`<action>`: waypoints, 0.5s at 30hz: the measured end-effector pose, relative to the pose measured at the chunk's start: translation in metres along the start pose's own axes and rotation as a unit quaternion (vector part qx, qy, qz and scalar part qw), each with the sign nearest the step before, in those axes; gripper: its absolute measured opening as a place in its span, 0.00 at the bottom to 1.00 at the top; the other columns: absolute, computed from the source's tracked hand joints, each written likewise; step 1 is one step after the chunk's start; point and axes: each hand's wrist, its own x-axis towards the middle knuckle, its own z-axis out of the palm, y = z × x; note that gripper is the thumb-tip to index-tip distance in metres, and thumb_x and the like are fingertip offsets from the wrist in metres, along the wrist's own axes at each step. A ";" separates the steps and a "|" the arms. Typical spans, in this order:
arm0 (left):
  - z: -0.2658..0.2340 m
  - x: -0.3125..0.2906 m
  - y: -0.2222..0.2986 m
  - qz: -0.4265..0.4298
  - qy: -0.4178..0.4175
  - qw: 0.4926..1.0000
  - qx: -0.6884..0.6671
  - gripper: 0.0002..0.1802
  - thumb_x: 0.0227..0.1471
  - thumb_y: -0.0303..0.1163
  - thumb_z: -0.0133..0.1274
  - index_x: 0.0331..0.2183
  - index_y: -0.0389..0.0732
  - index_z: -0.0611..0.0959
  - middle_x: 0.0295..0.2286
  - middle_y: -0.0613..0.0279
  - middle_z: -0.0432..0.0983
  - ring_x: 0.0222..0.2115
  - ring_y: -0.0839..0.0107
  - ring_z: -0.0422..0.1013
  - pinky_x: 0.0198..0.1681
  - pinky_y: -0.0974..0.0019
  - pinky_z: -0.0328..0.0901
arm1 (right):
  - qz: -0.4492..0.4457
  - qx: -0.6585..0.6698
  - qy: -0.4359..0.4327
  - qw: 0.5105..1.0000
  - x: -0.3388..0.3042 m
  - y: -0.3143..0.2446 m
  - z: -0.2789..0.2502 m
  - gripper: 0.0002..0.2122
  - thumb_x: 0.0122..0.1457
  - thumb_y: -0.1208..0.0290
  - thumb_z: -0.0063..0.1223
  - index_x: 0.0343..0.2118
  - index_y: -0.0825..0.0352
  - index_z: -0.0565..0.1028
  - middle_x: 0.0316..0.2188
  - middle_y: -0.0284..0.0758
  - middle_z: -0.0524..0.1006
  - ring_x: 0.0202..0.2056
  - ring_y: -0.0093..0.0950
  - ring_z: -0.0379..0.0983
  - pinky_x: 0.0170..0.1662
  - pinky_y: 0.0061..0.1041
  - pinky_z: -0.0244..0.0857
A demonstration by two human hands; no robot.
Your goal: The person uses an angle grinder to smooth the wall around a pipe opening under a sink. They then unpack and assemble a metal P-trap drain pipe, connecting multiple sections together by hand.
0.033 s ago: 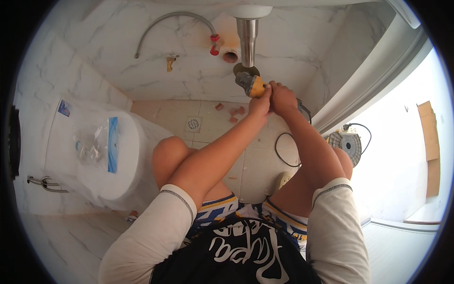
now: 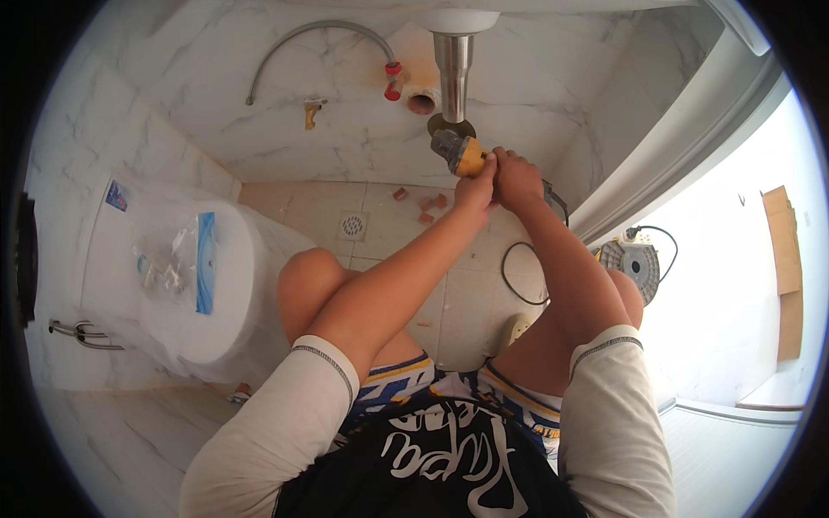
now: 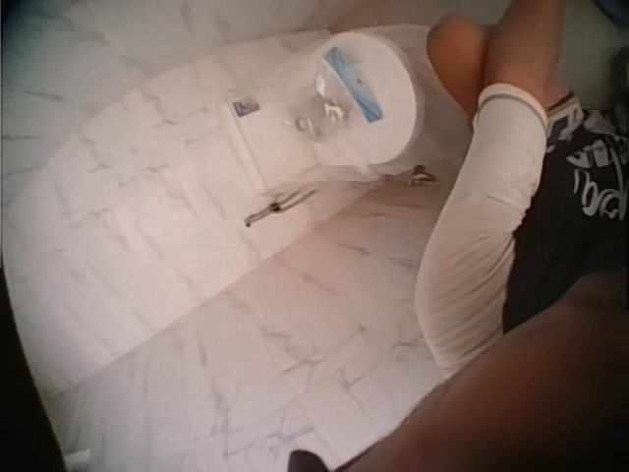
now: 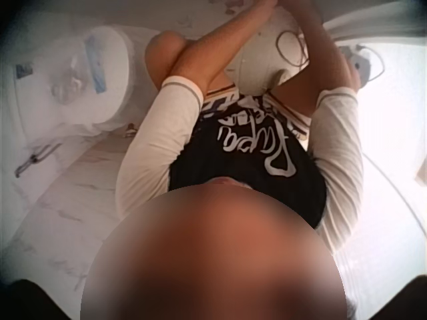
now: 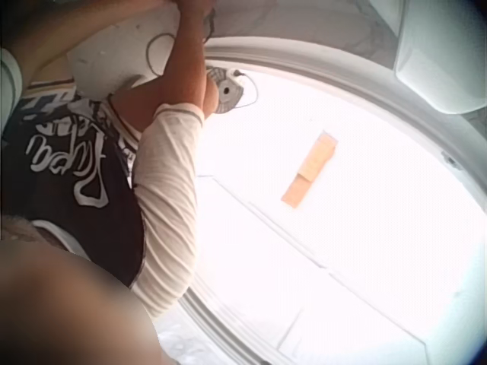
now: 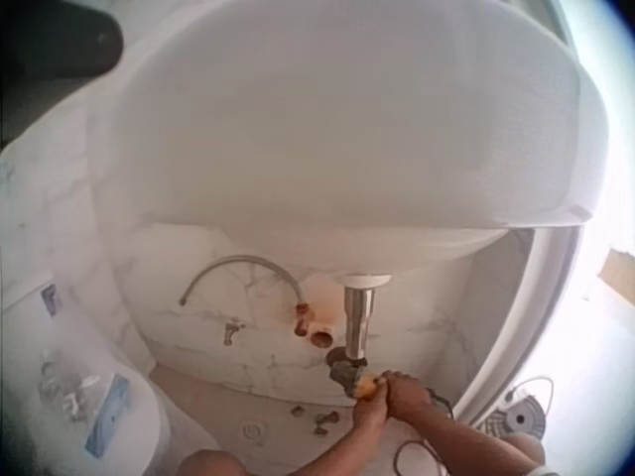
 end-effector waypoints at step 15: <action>0.013 0.014 0.012 0.072 -0.056 0.993 0.076 0.36 0.56 0.54 0.58 0.53 0.34 0.71 0.46 0.54 0.74 0.43 0.63 0.75 0.40 0.58 0.74 | 0.023 0.072 0.082 0.994 0.011 0.009 -0.010 0.13 0.60 0.63 0.51 0.47 0.59 0.70 0.41 0.40 0.77 0.43 0.44 0.76 0.43 0.43 0.70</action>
